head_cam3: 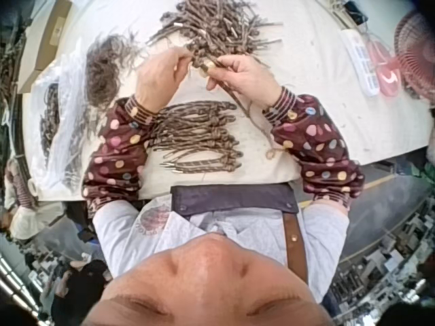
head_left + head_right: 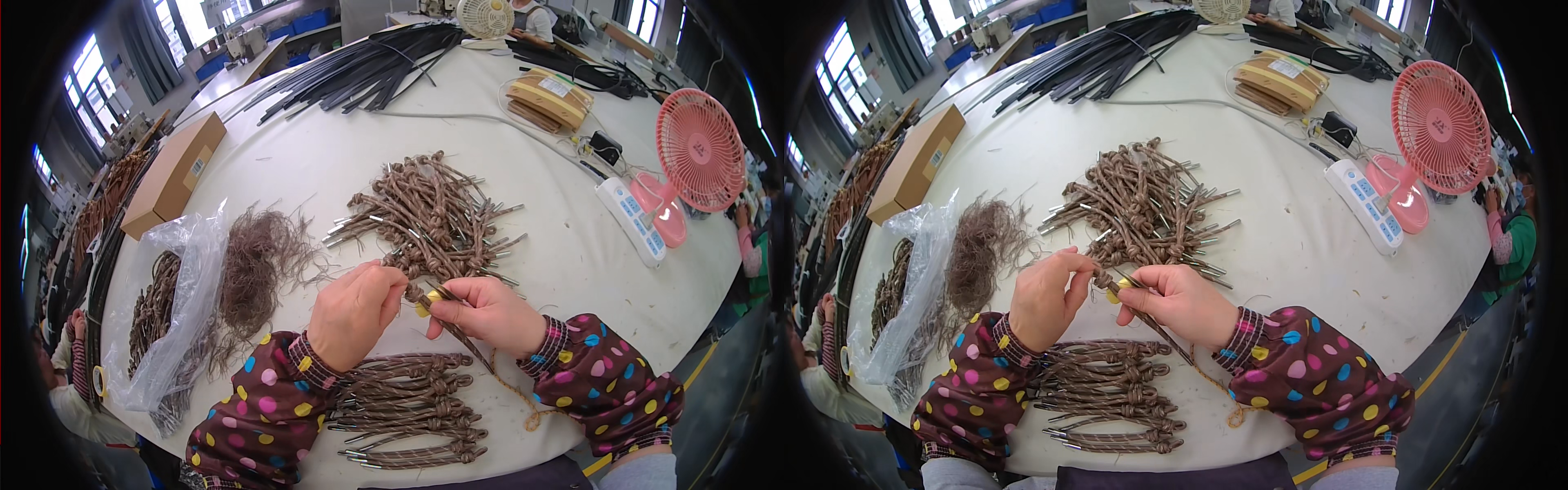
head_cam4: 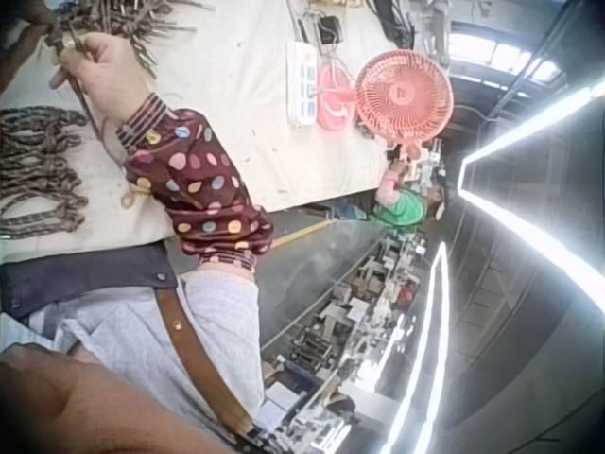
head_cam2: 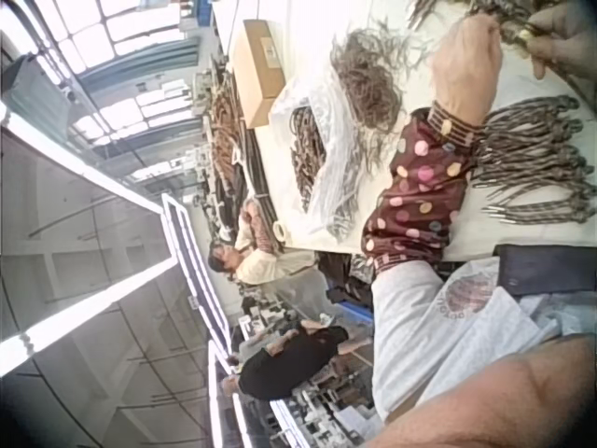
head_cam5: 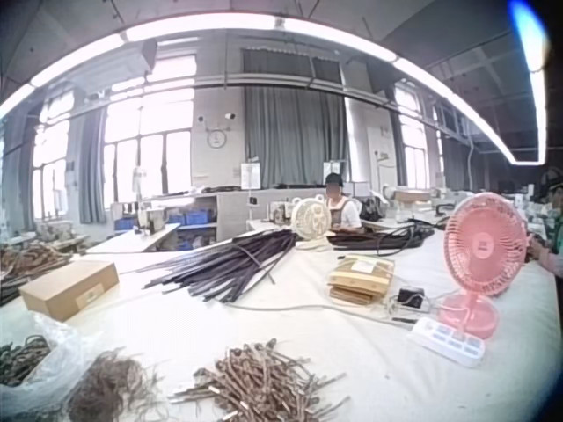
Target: The person trims leather or fabric straps with metal tips using scissors.
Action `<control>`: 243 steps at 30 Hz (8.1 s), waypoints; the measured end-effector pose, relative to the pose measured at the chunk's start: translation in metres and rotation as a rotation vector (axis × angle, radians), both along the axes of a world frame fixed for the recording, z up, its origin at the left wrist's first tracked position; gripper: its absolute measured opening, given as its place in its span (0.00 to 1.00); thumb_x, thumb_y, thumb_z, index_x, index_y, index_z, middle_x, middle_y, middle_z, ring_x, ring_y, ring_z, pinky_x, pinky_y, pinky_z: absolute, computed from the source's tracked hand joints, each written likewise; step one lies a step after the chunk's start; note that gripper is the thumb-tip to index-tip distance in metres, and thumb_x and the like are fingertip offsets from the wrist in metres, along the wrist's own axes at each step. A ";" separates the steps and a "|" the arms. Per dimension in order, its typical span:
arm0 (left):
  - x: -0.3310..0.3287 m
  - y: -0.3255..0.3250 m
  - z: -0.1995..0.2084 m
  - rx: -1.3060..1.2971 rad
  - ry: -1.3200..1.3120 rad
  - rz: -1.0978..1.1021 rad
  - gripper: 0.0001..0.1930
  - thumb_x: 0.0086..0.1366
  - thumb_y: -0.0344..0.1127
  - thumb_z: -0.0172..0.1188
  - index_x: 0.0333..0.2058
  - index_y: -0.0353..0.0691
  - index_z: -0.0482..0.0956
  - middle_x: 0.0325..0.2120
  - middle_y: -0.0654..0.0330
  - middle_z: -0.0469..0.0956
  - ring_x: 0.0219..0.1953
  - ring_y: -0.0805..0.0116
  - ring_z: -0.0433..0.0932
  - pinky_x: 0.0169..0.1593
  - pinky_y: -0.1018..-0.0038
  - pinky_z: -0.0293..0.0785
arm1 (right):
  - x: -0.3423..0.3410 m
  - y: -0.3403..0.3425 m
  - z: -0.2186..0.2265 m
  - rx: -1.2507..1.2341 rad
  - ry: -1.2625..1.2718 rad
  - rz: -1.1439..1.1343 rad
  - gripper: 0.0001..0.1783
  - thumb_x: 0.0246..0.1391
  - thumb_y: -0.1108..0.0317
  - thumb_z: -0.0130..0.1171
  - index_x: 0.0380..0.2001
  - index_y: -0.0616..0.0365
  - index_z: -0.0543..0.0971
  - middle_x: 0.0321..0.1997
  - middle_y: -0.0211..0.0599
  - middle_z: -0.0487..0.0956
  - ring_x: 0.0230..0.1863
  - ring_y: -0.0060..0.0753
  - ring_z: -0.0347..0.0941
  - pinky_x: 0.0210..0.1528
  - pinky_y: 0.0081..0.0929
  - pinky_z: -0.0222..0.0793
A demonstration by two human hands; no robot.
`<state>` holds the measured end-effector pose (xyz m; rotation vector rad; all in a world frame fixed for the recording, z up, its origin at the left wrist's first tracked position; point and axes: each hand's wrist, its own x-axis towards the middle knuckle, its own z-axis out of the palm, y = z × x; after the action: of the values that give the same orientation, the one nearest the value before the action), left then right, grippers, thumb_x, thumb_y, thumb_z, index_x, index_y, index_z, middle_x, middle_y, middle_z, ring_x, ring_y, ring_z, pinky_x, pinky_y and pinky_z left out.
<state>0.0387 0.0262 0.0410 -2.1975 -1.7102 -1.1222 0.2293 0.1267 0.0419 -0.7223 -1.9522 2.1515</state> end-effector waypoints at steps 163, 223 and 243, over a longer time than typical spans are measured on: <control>0.002 -0.003 0.001 -0.178 -0.114 0.025 0.07 0.54 0.22 0.61 0.32 0.38 0.75 0.27 0.58 0.78 0.30 0.62 0.78 0.35 0.71 0.74 | -0.005 0.001 -0.004 0.114 -0.048 -0.216 0.19 0.54 0.57 0.66 0.41 0.62 0.81 0.23 0.23 0.75 0.24 0.14 0.64 0.26 0.18 0.63; -0.028 0.000 0.030 0.036 0.409 0.404 0.07 0.63 0.31 0.57 0.39 0.38 0.76 0.38 0.58 0.78 0.48 0.59 0.74 0.55 0.59 0.64 | -0.005 0.004 -0.001 0.394 0.034 -0.239 0.17 0.49 0.70 0.67 0.42 0.60 0.77 0.34 0.31 0.80 0.32 0.15 0.72 0.36 0.16 0.69; 0.010 -0.001 -0.005 -0.392 -0.876 -0.202 0.15 0.61 0.28 0.63 0.47 0.34 0.76 0.29 0.66 0.72 0.24 0.83 0.62 0.29 0.85 0.63 | -0.012 -0.012 0.004 -0.443 0.212 -0.302 0.21 0.52 0.70 0.66 0.48 0.52 0.71 0.35 0.19 0.76 0.19 0.05 0.57 0.16 0.10 0.47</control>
<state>0.0491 0.0247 0.0360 -2.2894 -2.1846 -2.2084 0.2174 0.1148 0.0456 -0.7544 -1.1884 2.3661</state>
